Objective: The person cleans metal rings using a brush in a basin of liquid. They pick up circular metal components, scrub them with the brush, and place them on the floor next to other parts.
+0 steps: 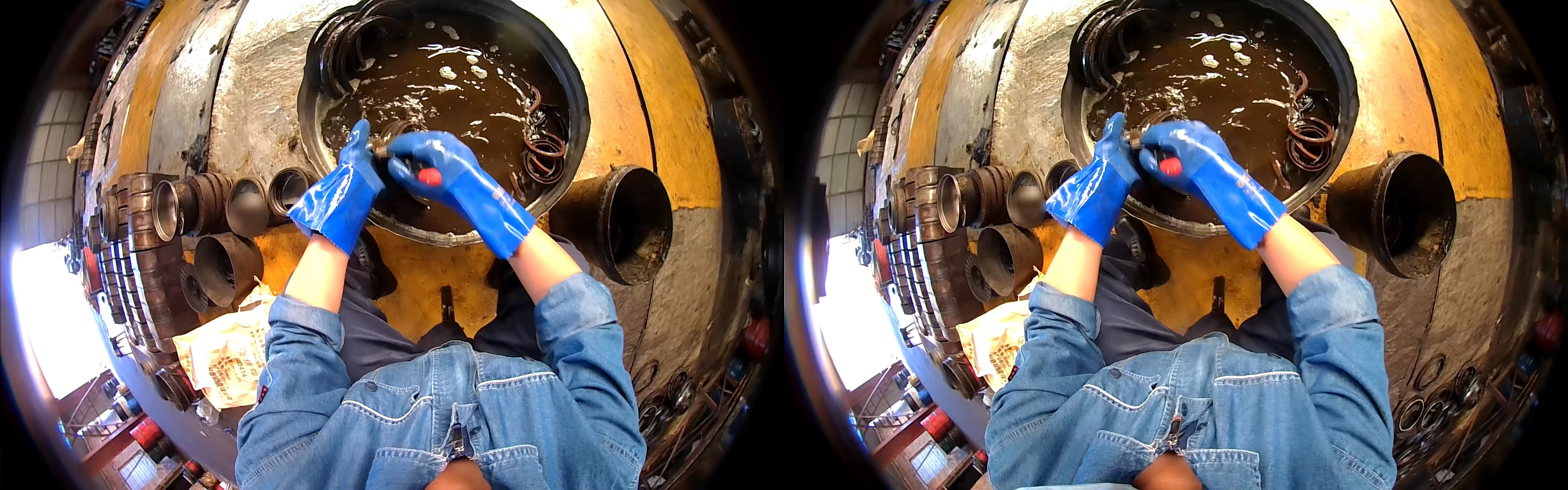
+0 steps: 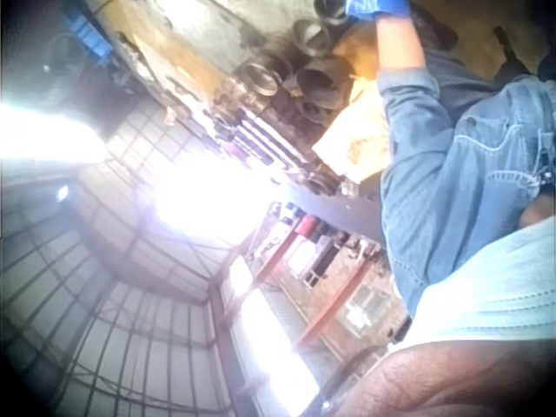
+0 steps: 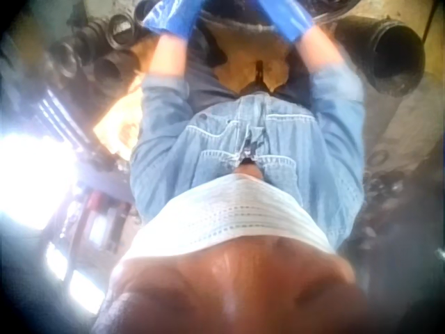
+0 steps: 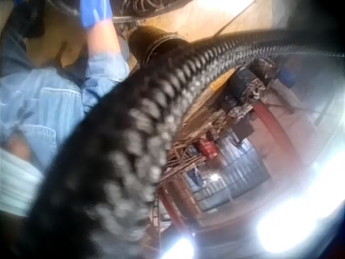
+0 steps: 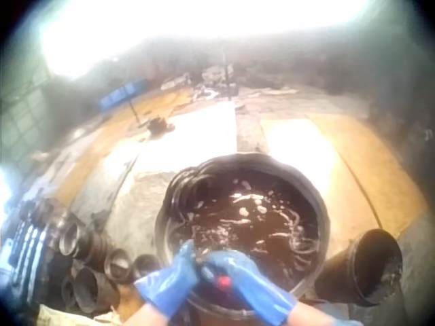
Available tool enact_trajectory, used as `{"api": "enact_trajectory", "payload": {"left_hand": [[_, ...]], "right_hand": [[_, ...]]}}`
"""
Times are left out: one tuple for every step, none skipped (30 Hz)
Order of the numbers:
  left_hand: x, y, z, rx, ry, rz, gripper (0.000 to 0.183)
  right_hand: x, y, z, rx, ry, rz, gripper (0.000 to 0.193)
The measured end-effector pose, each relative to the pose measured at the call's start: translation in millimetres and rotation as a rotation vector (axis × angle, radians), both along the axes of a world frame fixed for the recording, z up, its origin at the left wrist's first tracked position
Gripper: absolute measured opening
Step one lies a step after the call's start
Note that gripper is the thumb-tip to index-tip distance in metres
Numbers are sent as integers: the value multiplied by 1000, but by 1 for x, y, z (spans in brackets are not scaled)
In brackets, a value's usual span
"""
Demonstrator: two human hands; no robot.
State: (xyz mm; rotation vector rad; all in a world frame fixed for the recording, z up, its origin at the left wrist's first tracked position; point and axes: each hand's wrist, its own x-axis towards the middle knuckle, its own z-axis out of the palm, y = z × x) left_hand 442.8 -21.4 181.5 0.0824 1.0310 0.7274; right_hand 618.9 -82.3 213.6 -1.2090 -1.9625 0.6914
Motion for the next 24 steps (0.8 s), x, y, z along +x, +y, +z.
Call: {"api": "enact_trajectory", "payload": {"left_hand": [[-3, 2, -11, 79, 62, 12, 73], [-11, 6, -21, 131, 65, -6, 73], [-12, 4, -21, 73, -9, -5, 74], [-12, 5, -21, 54, 4, -29, 77], [-13, 5, -20, 34, 19, -53, 81], [-12, 6, -20, 21, 34, -57, 81], [-13, 7, -19, 8, 51, -61, 82], [-13, 6, -19, -5, 68, -64, 83], [-9, 5, -14, 17, 92, -89, 82], [-6, 2, -8, 38, 116, -114, 81], [-3, 0, -5, 59, 139, -139, 80], [-5, 1, -8, 89, 139, -159, 80], [-7, 2, -9, 79, 144, -160, 78], [-8, 3, -10, 69, 149, -163, 76], [-9, 4, -12, 60, 153, -163, 74], [-11, 5, -16, 79, 134, -183, 70], [-12, 6, -21, 99, 115, -204, 65], [-17, 5, -25, 115, 104, -220, 60], [-18, 3, -26, 164, 106, -242, 55], [-19, -2, -27, 213, 109, -263, 50], [-18, -10, -27, 264, 109, -285, 45], [-5, -22, -4, 291, 143, -245, 39], [-2, -26, -5, 331, 174, -251, 39], [1, -28, 0, 373, 211, -257, 39]], "right_hand": [[-1, -8, 4, 15, 8, 60, 22], [0, -14, 9, -1, -70, 143, 20], [1, -24, 9, -55, -162, 155, 18], [4, -30, 2, -34, -147, 174, 18], [6, -36, -5, -12, -130, 193, 19], [9, -43, 5, -108, -167, 220, 20], [11, -47, 6, -231, -246, 252, 22], [14, -50, -3, -235, -274, 272, 22], [17, -52, -9, -238, -303, 286, 22], [22, -53, -14, -260, -317, 282, 21], [27, -52, -19, -283, -331, 277, 22], [29, -53, -29, -291, -324, 219, 24], [33, -44, -27, -440, -397, 263, 28], [40, -41, -36, -439, -433, 238, 27], [42, -40, -38, -439, -471, 215, 26], [45, -40, -40, -463, -600, 83, 25], [46, -31, -42, -515, -703, 32, 26], [44, -20, -34, -622, -650, 2, 28], [44, -11, -20, -731, -600, -33, 30], [41, -6, -11, -749, -565, -113, 34], [44, -5, -4, -705, -414, -141, 34], [49, -2, 0, -624, -317, -115, 34], [54, 2, 1, -542, -221, -88, 33], [53, 1, -4, -274, -137, -70, 26]]}}
